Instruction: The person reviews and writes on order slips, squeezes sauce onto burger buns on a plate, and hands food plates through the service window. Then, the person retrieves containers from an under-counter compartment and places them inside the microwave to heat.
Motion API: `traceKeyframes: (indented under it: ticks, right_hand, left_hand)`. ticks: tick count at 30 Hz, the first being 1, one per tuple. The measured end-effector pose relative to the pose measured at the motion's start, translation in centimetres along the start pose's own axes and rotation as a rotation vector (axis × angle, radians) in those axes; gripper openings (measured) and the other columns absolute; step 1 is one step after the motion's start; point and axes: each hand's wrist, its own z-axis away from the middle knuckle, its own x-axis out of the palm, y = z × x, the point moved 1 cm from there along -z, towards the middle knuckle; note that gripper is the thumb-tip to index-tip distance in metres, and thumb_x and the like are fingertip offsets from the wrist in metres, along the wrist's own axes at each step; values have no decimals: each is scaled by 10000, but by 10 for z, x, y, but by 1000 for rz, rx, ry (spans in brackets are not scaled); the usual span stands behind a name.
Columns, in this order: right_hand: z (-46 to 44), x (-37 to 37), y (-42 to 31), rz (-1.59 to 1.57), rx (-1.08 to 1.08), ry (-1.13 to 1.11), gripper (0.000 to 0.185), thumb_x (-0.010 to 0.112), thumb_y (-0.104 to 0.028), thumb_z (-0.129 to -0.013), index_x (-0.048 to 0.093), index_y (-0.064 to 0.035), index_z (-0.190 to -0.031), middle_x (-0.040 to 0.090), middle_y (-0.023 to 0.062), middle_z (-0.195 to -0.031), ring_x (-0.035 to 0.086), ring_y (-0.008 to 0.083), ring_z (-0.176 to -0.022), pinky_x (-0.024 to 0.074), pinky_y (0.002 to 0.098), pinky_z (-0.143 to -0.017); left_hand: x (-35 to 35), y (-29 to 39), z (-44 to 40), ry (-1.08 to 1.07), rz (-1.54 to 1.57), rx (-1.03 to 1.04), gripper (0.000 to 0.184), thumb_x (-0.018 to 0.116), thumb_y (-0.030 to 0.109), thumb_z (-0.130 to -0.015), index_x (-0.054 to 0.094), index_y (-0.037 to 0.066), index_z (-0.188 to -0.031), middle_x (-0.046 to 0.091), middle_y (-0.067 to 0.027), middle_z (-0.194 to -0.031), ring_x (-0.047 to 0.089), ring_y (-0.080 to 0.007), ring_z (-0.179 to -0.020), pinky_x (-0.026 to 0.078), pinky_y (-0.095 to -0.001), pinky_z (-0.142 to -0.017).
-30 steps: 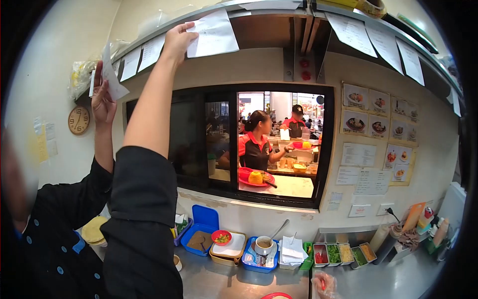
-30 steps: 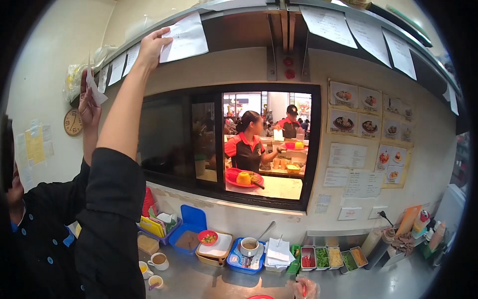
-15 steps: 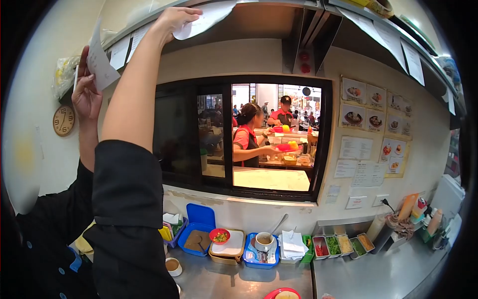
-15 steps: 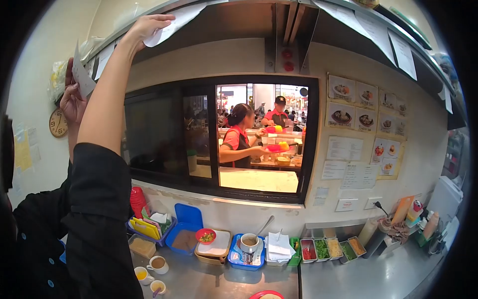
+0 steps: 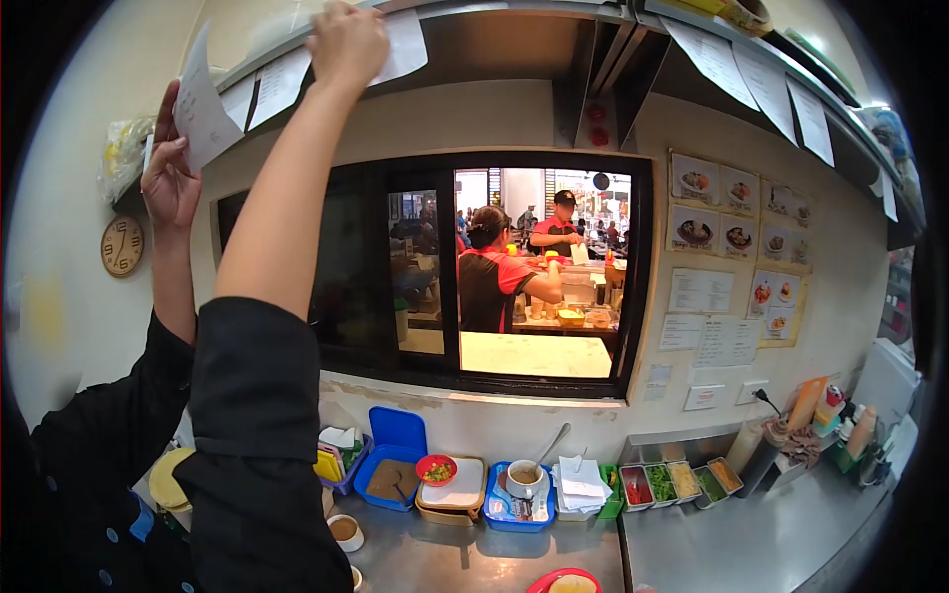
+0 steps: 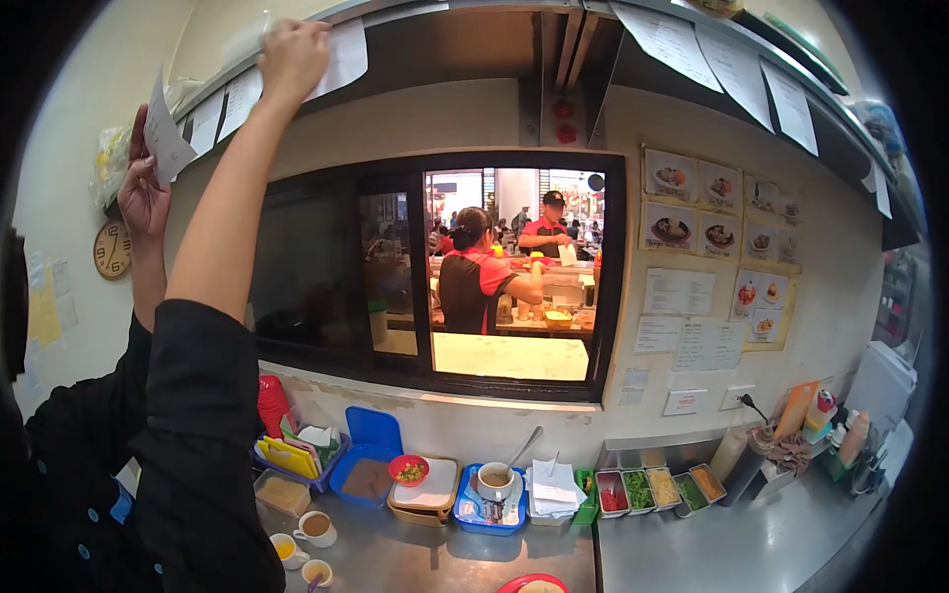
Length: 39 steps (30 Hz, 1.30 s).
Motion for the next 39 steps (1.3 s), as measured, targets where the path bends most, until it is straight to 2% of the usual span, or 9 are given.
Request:
traceKeyframes:
  ticks: [7, 9, 11, 14, 17, 21, 31, 36, 39]
  right_hand:
    - [4, -11, -32, -65, 72, -65, 211, 622, -164, -801, 629, -65, -987, 606, 58, -841, 535, 121, -710, 449, 249, -653]
    - [3, -8, -19, -59, 35, -54, 210, 620, -164, -802, 630, -64, -985, 606, 58, -840, 534, 121, -705, 449, 249, -649]
    - [4, -10, -6, -59, 3, -47, 208, 619, -165, -803, 630, -63, -984, 606, 58, -839, 533, 121, -700, 448, 248, -646]
    - [1, -10, 3, -61, -31, -40, 207, 617, -165, -804, 630, -62, -983, 606, 57, -838, 531, 120, -692, 447, 247, -640]
    - [-1, -14, 11, -64, -56, -31, 205, 614, -165, -805, 630, -60, -981, 606, 57, -837, 529, 120, -684, 445, 247, -634]
    - [-2, -24, 26, -62, -80, -9, 203, 612, -165, -807, 630, -59, -979, 606, 57, -835, 527, 119, -673, 444, 246, -627]
    - [-4, -39, 68, 31, -240, 99, 269, 602, -205, -826, 604, -27, -1028, 620, 82, -874, 570, 146, -691, 470, 259, -644]
    - [-4, -42, 64, -47, -97, 48, 242, 604, -195, -825, 600, -15, -988, 615, 61, -831, 565, 122, -684, 470, 255, -643]
    - [-9, -40, 63, -108, 17, 36, 228, 605, -188, -825, 598, -8, -964, 613, 49, -804, 563, 108, -679, 471, 253, -642]
  left_hand:
    - [-11, 31, 7, -180, 114, -96, 467, 455, 424, -849, 516, 99, -1179, 485, -116, -1228, 417, -310, -1155, 333, -522, -921]
    - [-27, 59, -1, 3, 20, 8, 511, 448, 464, -841, 507, 90, -1184, 532, -139, -1165, 505, -296, -1066, 409, -428, -875]
    - [-36, 86, -18, -243, 950, -295, 477, 595, 344, -786, 504, 60, -1158, 591, -146, -1050, 581, -253, -935, 475, -334, -783]
    - [-11, 115, -24, -553, 1503, -415, 460, 629, 162, -797, 441, -39, -1167, 548, -207, -1093, 605, -296, -855, 530, -363, -728]
    - [-12, 132, -8, -307, 1084, -210, 590, 748, 76, -649, 451, -33, -1147, 569, -168, -1040, 600, -255, -836, 510, -326, -728]
    - [-19, 143, 13, -232, 999, -347, 577, 746, -27, -560, 494, 11, -1077, 616, -127, -976, 604, -198, -859, 498, -296, -745]
    - [-3, 145, 5, -272, 1103, -416, 371, 667, -26, -672, 588, 8, -1032, 610, -107, -972, 586, -168, -867, 480, -249, -750]
    - [8, 156, 0, -288, 1350, -477, 345, 553, -80, -701, 648, 20, -1017, 621, -75, -934, 567, -128, -813, 455, -214, -713]
    - [18, 151, 3, -181, 1063, -517, 293, 601, 2, -693, 678, 57, -971, 654, -63, -927, 586, -120, -773, 455, -225, -703]
